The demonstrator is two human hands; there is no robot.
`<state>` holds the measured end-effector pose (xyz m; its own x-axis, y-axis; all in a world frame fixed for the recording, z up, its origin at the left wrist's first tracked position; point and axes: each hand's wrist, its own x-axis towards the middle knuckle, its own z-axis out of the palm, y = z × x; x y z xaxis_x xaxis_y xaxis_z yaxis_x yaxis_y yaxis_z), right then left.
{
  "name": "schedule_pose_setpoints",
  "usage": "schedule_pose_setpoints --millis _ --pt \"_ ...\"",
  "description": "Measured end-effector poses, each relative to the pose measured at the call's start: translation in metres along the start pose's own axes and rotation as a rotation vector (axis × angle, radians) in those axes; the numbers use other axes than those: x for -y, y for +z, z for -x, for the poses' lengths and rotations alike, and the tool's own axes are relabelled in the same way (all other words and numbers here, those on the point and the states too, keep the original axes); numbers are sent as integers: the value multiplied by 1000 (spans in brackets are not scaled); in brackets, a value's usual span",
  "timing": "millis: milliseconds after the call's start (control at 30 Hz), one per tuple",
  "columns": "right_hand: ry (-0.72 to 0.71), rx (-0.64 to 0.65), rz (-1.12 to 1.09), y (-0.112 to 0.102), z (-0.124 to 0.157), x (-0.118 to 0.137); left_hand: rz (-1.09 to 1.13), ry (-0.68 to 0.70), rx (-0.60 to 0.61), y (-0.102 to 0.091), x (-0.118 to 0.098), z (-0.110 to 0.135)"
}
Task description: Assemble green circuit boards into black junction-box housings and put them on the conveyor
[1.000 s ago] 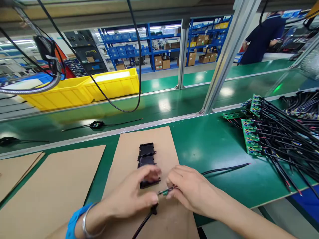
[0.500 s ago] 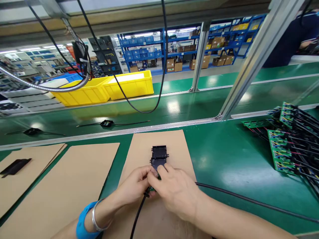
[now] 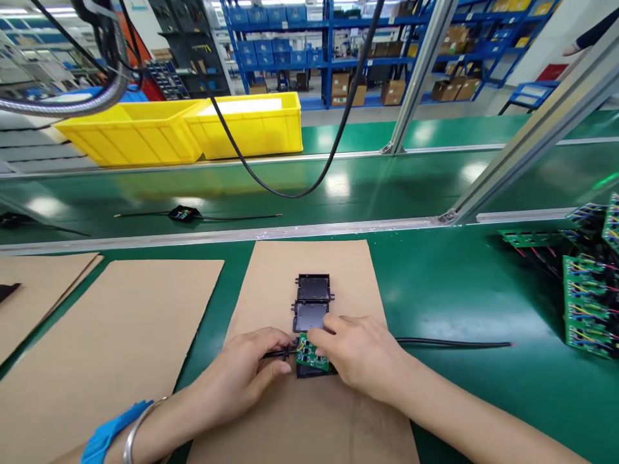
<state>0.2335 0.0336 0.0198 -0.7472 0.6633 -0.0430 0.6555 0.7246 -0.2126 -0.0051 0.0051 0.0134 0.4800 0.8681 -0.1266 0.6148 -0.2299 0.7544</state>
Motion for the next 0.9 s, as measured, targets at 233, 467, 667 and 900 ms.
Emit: schedule_pose_setpoints --millis 233,467,667,900 --pt "-266 21 -18 -3 -9 -14 -80 15 45 5 -1 -1" --pt "-308 45 -73 2 -7 -16 -239 -19 38 15 0 -2" --pt "-197 19 -52 5 -5 -7 -338 -4 38 19 2 -3" --pt "-123 -24 -64 8 -6 -1 -181 -36 89 9 3 -5"
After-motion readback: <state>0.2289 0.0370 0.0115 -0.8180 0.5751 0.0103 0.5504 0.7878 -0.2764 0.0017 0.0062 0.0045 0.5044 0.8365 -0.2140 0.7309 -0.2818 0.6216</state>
